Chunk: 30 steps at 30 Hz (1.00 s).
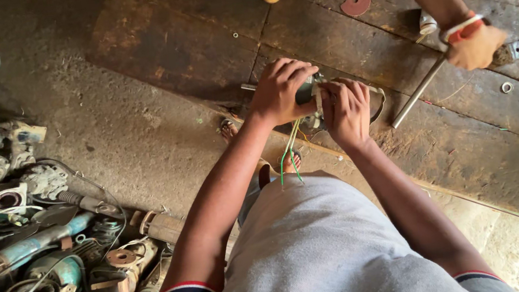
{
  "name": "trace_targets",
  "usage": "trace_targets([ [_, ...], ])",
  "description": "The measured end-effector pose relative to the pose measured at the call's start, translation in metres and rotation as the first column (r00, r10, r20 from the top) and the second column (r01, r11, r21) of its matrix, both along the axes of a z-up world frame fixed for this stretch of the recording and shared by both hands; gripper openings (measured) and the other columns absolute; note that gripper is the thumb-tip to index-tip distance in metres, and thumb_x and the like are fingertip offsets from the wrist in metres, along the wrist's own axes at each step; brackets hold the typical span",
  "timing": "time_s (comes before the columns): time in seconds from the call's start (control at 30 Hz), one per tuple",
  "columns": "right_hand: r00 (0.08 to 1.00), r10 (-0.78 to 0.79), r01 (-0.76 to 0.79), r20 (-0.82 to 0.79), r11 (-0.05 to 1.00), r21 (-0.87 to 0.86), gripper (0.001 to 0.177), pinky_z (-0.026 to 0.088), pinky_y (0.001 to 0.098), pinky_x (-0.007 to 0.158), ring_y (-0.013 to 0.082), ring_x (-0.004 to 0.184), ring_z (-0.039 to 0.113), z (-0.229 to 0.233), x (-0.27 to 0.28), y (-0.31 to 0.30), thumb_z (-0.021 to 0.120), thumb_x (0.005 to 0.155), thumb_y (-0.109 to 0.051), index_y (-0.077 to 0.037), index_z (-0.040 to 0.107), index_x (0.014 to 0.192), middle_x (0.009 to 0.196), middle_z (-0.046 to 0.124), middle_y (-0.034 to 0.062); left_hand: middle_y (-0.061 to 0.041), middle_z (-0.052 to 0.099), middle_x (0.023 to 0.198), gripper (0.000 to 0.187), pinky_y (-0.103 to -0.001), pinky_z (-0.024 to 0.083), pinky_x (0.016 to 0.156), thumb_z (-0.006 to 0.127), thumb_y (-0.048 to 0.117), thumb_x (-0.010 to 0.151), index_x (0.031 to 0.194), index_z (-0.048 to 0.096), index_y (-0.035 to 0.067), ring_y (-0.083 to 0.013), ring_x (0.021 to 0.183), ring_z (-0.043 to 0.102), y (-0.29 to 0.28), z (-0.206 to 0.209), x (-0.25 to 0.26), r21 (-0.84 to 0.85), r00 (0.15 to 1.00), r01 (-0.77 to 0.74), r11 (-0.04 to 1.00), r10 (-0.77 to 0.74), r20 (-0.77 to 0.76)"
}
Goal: The person is repairing a small electrical component, likely a motor or switch, on a wooden workbench. They use a wrench to tighten connections and then wrap the wires with black electrical tape.
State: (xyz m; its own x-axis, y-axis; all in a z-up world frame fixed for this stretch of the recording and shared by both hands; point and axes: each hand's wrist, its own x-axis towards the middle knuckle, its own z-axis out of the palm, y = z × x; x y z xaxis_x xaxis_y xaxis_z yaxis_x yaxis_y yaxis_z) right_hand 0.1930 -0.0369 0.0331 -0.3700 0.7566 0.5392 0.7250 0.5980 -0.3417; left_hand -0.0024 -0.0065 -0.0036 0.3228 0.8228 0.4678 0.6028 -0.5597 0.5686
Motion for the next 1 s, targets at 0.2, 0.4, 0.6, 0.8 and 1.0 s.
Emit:
trace_targets([
  [0.2,0.997,-0.073,0.061,-0.008,0.887,-0.457,0.015,0.049,0.0428,0.093,0.0252,0.098,0.068,0.01,0.007,0.042,0.053,0.114,-0.016,-0.006,0.064,0.11,0.102,0.074,0.0063,-0.007,0.063,0.131,0.064,-0.048,0.045,0.109,0.084,0.038,0.078,0.132,0.062,0.014,-0.0316,0.124,0.056,-0.002,-0.006,0.001,0.028,1.0,-0.005,1.0,0.005,-0.01],
  [0.4,0.977,0.116,-0.084,0.18,0.981,-0.176,0.013,0.046,0.0455,0.086,0.0305,0.092,0.063,0.018,0.005,0.047,0.062,0.106,-0.014,-0.004,0.065,0.1,0.096,0.072,0.0109,-0.007,0.063,0.129,0.064,-0.048,0.044,0.109,0.084,0.039,0.075,0.129,0.062,0.013,-0.0319,0.124,0.056,-0.001,-0.004,0.001,0.012,1.0,-0.004,1.0,0.004,0.0],
  [0.6,0.995,0.101,-0.097,0.026,0.988,-0.116,0.014,0.046,0.0415,0.086,0.0279,0.092,0.061,0.003,0.013,0.03,0.053,0.112,-0.008,-0.004,0.066,0.107,0.106,0.072,0.0122,-0.007,0.064,0.129,0.065,-0.048,0.044,0.109,0.085,0.039,0.073,0.129,0.064,0.013,-0.0309,0.123,0.056,-0.002,-0.006,0.002,-0.011,1.0,-0.008,1.0,0.008,0.01],
  [0.8,0.995,0.011,0.008,0.1,0.983,-0.183,0.015,0.042,0.0399,0.079,0.0252,0.083,0.059,-0.006,0.018,0.032,0.056,0.111,-0.01,-0.004,0.069,0.107,0.099,0.071,0.0091,-0.008,0.063,0.13,0.065,-0.048,0.043,0.11,0.084,0.039,0.075,0.129,0.064,0.011,-0.0308,0.122,0.056,-0.003,-0.011,0.003,0.013,1.0,-0.004,1.0,0.004,-0.002],
  [1.0,0.993,0.024,-0.016,0.113,0.997,-0.072,0.011,0.043,0.0422,0.085,0.0272,0.089,0.062,0.008,0.009,0.026,0.059,0.108,-0.009,-0.006,0.067,0.102,0.101,0.072,0.0074,-0.008,0.062,0.129,0.064,-0.049,0.043,0.11,0.085,0.04,0.075,0.128,0.064,0.011,-0.0318,0.122,0.056,-0.001,-0.007,0.0,0.021,1.0,0.005,1.0,-0.005,0.009],
])
